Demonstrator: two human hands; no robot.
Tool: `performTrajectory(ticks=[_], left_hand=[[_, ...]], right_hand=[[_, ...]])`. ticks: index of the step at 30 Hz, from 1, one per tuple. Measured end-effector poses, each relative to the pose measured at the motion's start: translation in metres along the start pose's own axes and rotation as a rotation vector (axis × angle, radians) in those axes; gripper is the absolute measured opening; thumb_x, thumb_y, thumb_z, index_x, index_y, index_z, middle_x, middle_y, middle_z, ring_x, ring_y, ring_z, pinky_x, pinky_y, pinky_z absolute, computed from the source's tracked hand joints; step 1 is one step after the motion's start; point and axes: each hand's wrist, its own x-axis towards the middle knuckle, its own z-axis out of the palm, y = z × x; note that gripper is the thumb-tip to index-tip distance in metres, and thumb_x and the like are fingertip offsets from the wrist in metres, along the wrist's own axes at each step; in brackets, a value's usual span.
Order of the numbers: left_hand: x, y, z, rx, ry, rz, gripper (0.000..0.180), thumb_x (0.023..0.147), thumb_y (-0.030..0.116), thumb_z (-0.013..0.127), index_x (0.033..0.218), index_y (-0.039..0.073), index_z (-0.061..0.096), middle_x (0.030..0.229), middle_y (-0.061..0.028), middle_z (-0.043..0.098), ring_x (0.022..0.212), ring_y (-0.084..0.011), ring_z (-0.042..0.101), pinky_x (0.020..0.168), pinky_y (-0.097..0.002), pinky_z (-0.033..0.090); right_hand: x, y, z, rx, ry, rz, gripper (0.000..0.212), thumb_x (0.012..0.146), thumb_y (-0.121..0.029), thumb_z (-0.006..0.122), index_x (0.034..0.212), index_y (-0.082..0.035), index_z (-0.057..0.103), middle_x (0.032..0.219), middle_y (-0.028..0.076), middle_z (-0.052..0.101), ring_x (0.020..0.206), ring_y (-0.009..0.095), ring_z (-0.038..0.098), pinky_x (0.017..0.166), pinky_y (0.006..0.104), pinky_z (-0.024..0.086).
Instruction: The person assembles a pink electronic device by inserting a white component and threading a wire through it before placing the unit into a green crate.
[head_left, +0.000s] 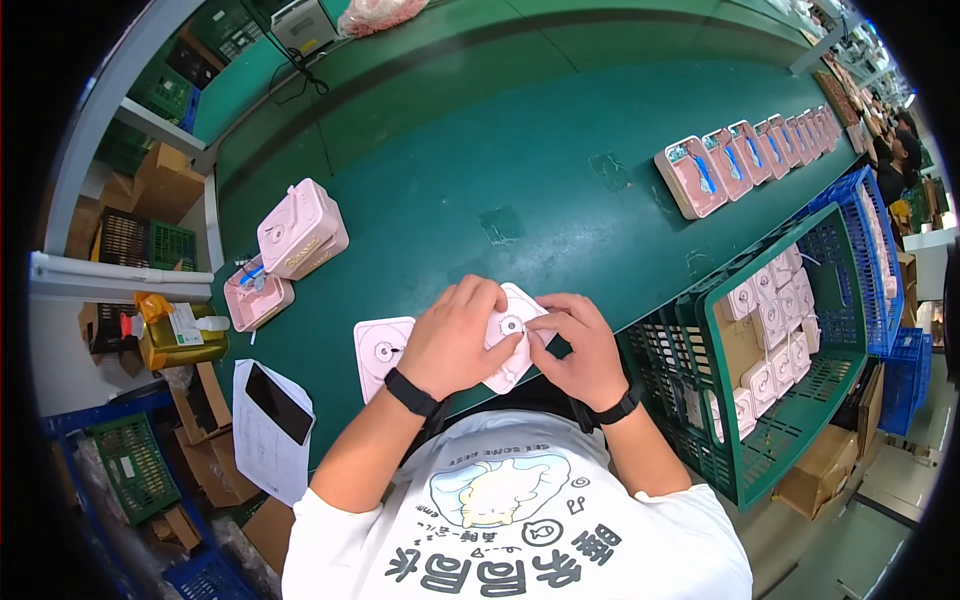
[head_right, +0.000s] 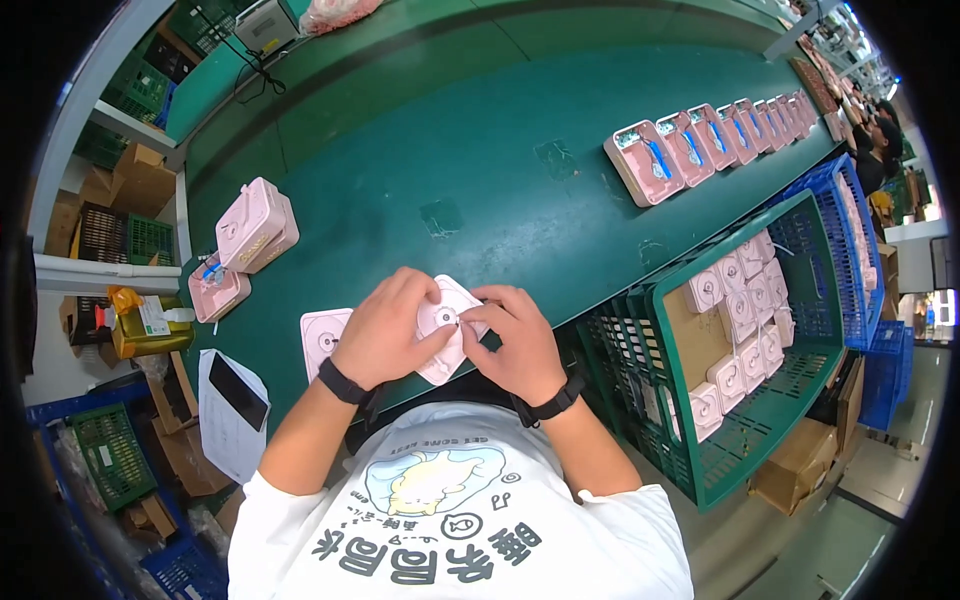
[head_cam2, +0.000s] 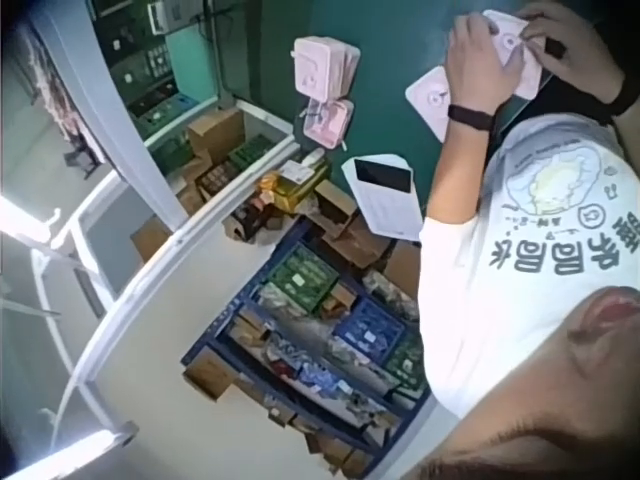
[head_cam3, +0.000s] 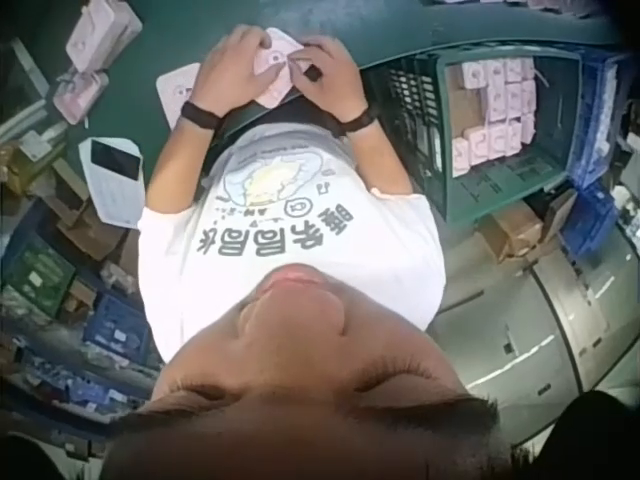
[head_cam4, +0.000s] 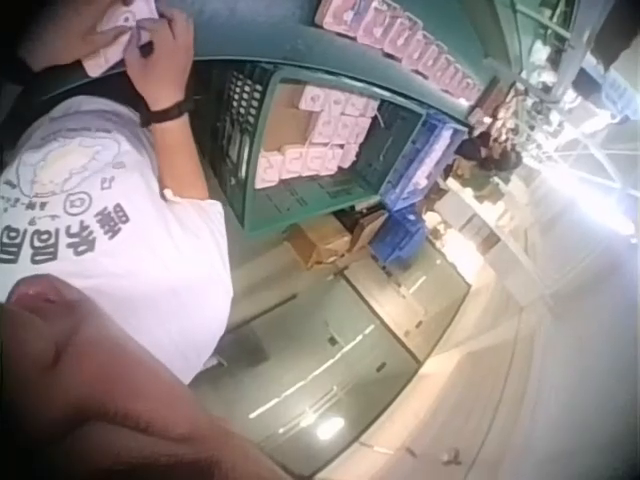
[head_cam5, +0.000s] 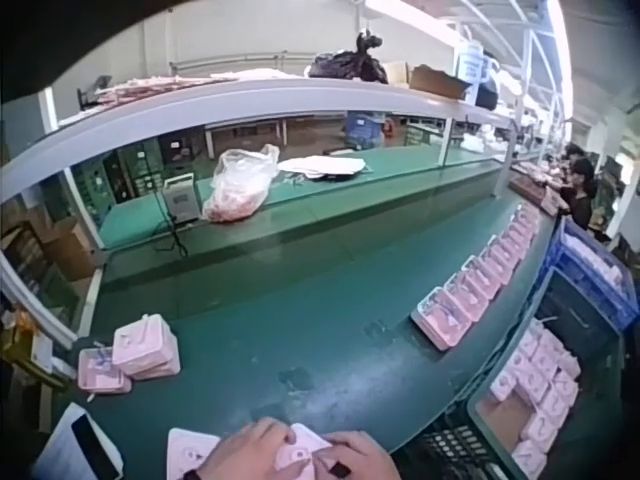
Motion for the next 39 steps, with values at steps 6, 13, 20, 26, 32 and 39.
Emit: performTrajectory(ticks=[6,13,20,26,32,39], left_hand=[[-0.005,0.001,0.016,-0.046,0.199,0.132,0.06,0.095,0.02,0.087,0.149,0.005,0.066,0.148,-0.0187,0.07,0.127,-0.0441,0.068,0.109,-0.0518,0.059],[-0.012,-0.002,0.033,-0.041,0.256,0.113,0.063,0.096,0.018,0.085,0.155,0.007,0.065,0.154,-0.0177,0.069,0.134,-0.0431,0.065,0.114,-0.053,0.056],[-0.009,-0.002,0.033,-0.057,0.228,0.079,0.064,0.097,0.018,0.084,0.157,0.006,0.064,0.155,-0.0165,0.069,0.135,-0.0433,0.064,0.115,-0.0531,0.055],[-0.015,-0.006,0.035,-0.053,0.247,0.104,0.071,0.096,0.021,0.087,0.16,0.006,0.062,0.154,-0.0182,0.068,0.135,-0.0435,0.064,0.115,-0.0535,0.055],[-0.053,0.03,0.027,0.102,0.321,0.113,0.091,0.086,0.026,0.099,0.164,0.004,0.058,0.156,-0.0255,0.065,0.142,-0.0465,0.062,0.118,-0.0527,0.054],[-0.046,0.004,0.003,-0.15,0.172,0.079,0.097,0.086,0.032,0.1,0.167,0.004,0.056,0.151,-0.0241,0.069,0.136,-0.039,0.07,0.12,-0.0465,0.053]], right_hand=[[0.0,-0.005,-0.007,-0.044,-0.066,0.063,0.026,0.089,-0.006,0.095,0.115,-0.01,0.09,0.133,0.013,0.082,0.113,0.031,0.08,0.095,0.0389,0.066],[0.003,-0.002,-0.007,-0.096,-0.079,0.004,0.023,0.086,-0.007,0.097,0.109,-0.009,0.093,0.126,0.013,0.083,0.1,0.027,0.082,0.085,0.0366,0.068],[0.006,0.0,-0.007,-0.091,-0.078,-0.002,0.021,0.084,-0.007,0.098,0.105,-0.009,0.093,0.124,0.013,0.083,0.096,0.026,0.082,0.082,0.0353,0.068],[-0.003,0.004,0.0,-0.035,-0.037,0.053,0.019,0.083,-0.011,0.098,0.101,-0.013,0.091,0.122,0.008,0.083,0.098,0.026,0.081,0.084,0.0374,0.067],[-0.012,0.005,-0.009,-0.017,-0.073,0.059,0.047,0.091,-0.012,0.094,0.137,-0.01,0.083,0.138,0.016,0.078,0.124,0.033,0.075,0.107,0.0418,0.06],[-0.013,-0.003,-0.028,0.367,-0.128,0.188,0.068,0.097,-0.019,0.093,0.158,-0.006,0.067,0.148,0.015,0.074,0.137,0.029,0.07,0.115,0.0408,0.055]])
